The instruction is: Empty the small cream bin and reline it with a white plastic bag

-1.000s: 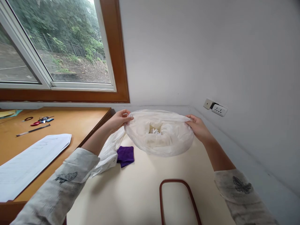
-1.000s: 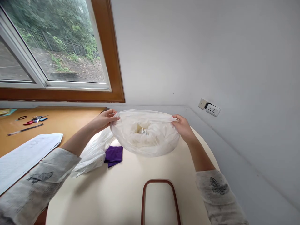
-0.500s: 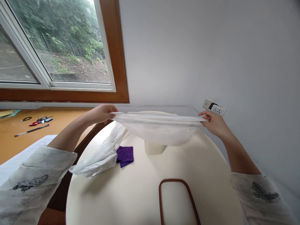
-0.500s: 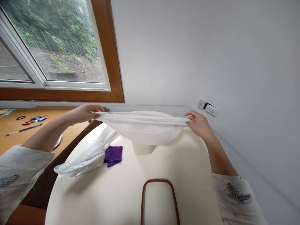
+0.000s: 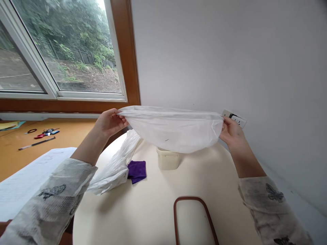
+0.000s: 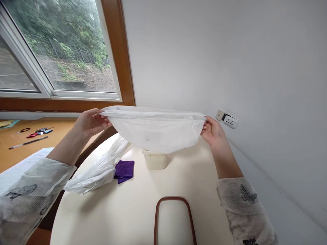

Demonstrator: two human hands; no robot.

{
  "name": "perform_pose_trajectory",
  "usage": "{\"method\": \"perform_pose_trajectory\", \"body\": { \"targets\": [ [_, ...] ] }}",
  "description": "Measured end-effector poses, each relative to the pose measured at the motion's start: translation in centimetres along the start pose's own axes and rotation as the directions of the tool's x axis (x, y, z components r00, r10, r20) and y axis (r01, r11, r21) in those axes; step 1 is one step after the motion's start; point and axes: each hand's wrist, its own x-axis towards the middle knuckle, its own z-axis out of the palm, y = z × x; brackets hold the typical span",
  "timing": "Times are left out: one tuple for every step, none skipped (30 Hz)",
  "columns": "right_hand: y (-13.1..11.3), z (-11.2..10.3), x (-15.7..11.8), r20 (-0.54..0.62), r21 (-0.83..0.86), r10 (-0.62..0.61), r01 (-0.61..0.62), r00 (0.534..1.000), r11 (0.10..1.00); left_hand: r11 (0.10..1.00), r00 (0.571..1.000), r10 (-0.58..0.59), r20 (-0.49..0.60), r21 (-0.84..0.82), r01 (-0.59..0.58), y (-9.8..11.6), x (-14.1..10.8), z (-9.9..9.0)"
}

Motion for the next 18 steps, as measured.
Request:
{"method": "perform_pose_trajectory", "body": {
  "targets": [
    [-0.1, 0.7, 0.3, -0.035, 0.055, -0.020, 0.022, 0.999, 0.998, 0.997, 1.000, 0.004, 0.026, -0.073, -0.002, -0.1, 0.1, 0.5],
    [-0.1, 1.5, 0.7, -0.068, 0.110, -0.038, 0.046, 0.997, 0.993, 0.988, 0.998, -0.004, 0.065, -0.152, 0.014, -0.3, 0.2, 0.9],
    [-0.2, 2.3, 0.9, -0.093, 0.163, -0.056, 0.070, 0.994, 0.984, 0.974, 0.994, -0.008, 0.107, -0.224, 0.032, -0.4, 0.2, 1.4],
    [-0.3, 3.1, 1.1, -0.107, 0.213, -0.071, 0.092, 0.992, 0.973, 0.959, 0.991, 0.012, 0.131, -0.283, 0.026, -0.5, 0.3, 1.9],
    [-0.5, 4.0, 1.3, -0.106, 0.260, -0.081, 0.106, 0.991, 0.960, 0.949, 0.988, 0.041, 0.146, -0.316, 0.007, -0.6, 0.3, 2.4],
    [-0.7, 4.9, 1.4, -0.092, 0.306, -0.083, 0.107, 0.992, 0.946, 0.946, 0.985, 0.076, 0.153, -0.325, -0.023, -0.7, 0.4, 3.0],
    [-0.9, 5.8, 1.4, -0.068, 0.349, -0.078, 0.097, 0.995, 0.932, 0.944, 0.981, 0.106, 0.162, -0.327, -0.048, -0.8, 0.4, 3.5],
    [-1.1, 6.8, 1.4, -0.038, 0.387, -0.074, 0.083, 0.997, 0.919, 0.941, 0.976, 0.131, 0.175, -0.331, -0.067, -0.8, 0.4, 4.1],
    [-1.3, 7.8, 1.3, -0.005, 0.415, -0.073, 0.069, 0.997, 0.907, 0.938, 0.971, 0.148, 0.189, -0.337, -0.078, -0.9, 0.4, 4.7],
    [-1.5, 8.9, 1.3, 0.028, 0.432, -0.077, 0.057, 0.997, 0.900, 0.935, 0.965, 0.159, 0.207, -0.345, -0.080, -0.9, 0.4, 5.2],
    [-1.7, 10.0, 1.3, 0.063, 0.438, -0.084, 0.048, 0.994, 0.898, 0.932, 0.960, 0.161, 0.230, -0.355, -0.071, -0.9, 0.3, 5.8],
    [-1.8, 11.2, 1.3, 0.099, 0.435, -0.089, 0.037, 0.991, 0.899, 0.930, 0.954, 0.156, 0.256, -0.364, -0.054, -1.0, 0.2, 6.4],
    [-1.8, 12.5, 1.3, 0.137, 0.428, -0.086, 0.019, 0.987, 0.904, 0.927, 0.947, 0.151, 0.283, -0.372, -0.036, -1.0, 0.1, 7.1],
    [-1.6, 13.8, 1.3, 0.176, 0.415, -0.068, -0.011, 0.982, 0.910, 0.926, 0.939, 0.148, 0.309, -0.377, -0.022, -1.2, -0.1, 7.7],
    [-1.4, 15.1, 1.4, 0.214, 0.399, -0.043, -0.047, 0.976, 0.916, 0.927, 0.930, 0.146, 0.337, -0.374, -0.010, -1.4, -0.3, 8.3],
    [-1.0, 16.4, 1.5, 0.253, 0.375, -0.013, -0.085, 0.967, 0.923, 0.932, 0.920, 0.148, 0.362, -0.362, -0.007, -1.8, -0.5, 8.8],
    [-0.5, 17.7, 1.5, 0.285, 0.344, 0.018, -0.120, 0.958, 0.931, 0.940, 0.911, 0.153, 0.384, -0.340, -0.014, -2.1, -0.7, 9.3],
    [-0.1, 19.0, 1.6, 0.318, 0.303, 0.049, -0.151, 0.947, 0.941, 0.951, 0.902, 0.158, 0.402, -0.307, -0.030, -2.6, -0.8, 9.7]
  ]
}}
